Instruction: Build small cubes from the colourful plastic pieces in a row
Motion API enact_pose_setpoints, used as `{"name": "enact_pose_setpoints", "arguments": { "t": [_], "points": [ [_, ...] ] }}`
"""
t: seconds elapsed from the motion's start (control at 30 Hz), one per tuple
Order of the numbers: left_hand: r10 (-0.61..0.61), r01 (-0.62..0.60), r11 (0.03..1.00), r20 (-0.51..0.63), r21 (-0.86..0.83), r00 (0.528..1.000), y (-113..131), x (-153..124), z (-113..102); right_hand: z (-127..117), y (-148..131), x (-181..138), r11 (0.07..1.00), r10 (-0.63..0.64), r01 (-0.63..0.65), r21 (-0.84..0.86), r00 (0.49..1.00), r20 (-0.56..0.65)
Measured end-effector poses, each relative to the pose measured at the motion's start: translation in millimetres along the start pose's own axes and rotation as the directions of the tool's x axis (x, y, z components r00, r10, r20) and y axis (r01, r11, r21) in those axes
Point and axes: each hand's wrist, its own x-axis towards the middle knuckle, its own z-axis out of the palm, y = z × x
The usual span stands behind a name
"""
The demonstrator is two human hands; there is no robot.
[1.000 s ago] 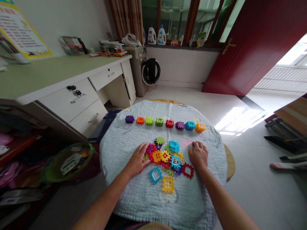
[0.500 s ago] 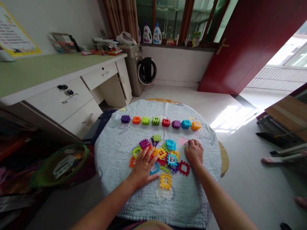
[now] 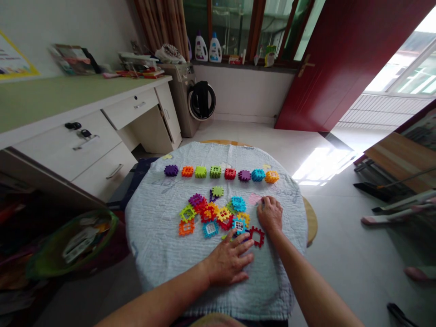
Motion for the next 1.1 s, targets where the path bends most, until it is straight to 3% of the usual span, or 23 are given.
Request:
{"name": "enact_pose_setpoints", "arguments": {
  "t": [0.23,0.37,0.47,0.53,0.63,0.7,0.73,0.83,0.93,1.0,1.1],
  "points": [
    [-0.132,0.146,0.98,-0.107,0.137,0.985,-29.4,20.0,26.0,-1.3,-0.4,-0.3,1.0,0.014,-0.014,0.012,1.0,0.019],
    [-0.176,0.186,0.98,-0.133,0.072,0.975,-28.4,15.0,15.9,-2.0,-1.1,-0.2,1.0,0.014,-0.014,0.02,1.0,0.014],
    [-0.259,0.266,0.964,-0.163,0.026,0.952,-35.0,-6.9,-3.8,-1.9,-1.2,-0.7,0.999,0.012,-0.013,0.037,1.0,0.016],
    [-0.37,0.388,0.921,-0.218,0.044,0.903,-53.6,-29.8,-17.1,-0.7,0.8,-0.5,0.998,0.008,-0.009,0.061,1.0,0.019],
    [-0.608,0.67,0.742,-0.39,0.03,0.691,-98.6,-68.6,-29.6,2.4,8.3,2.0,0.991,0.003,-0.007,0.132,1.0,0.029],
    [-0.707,0.792,0.61,-0.443,0.015,0.552,-128.3,-90.4,-31.5,3.0,12.6,5.3,0.972,0.036,-0.044,0.232,0.999,0.037],
    [-0.741,0.828,0.56,-0.445,0.006,0.504,-140.0,-98.6,-30.9,1.9,12.6,6.8,0.95,0.068,-0.074,0.304,0.997,0.031],
    [-0.787,0.86,0.51,-0.41,-0.011,0.462,-157.4,-110.2,-26.6,-8.6,-3.9,7.3,0.848,0.094,-0.057,0.527,0.995,-0.043],
    [-0.801,0.869,0.495,-0.39,-0.001,0.455,-155.4,-108.3,-24.1,-25.3,-48.3,-3.2,0.766,-0.175,0.168,0.62,0.983,-0.05],
    [-0.807,0.875,0.484,-0.386,-0.001,0.447,-151.3,-105.6,-24.6,-34.2,-85.8,-14.9,0.746,-0.39,0.296,0.597,0.92,0.032],
    [-0.813,0.875,0.484,-0.381,-0.022,0.44,-148.3,-104.4,-26.7,-37.6,-134.5,-31.9,0.8,-0.485,0.376,0.467,0.864,0.137]
  ]
}}
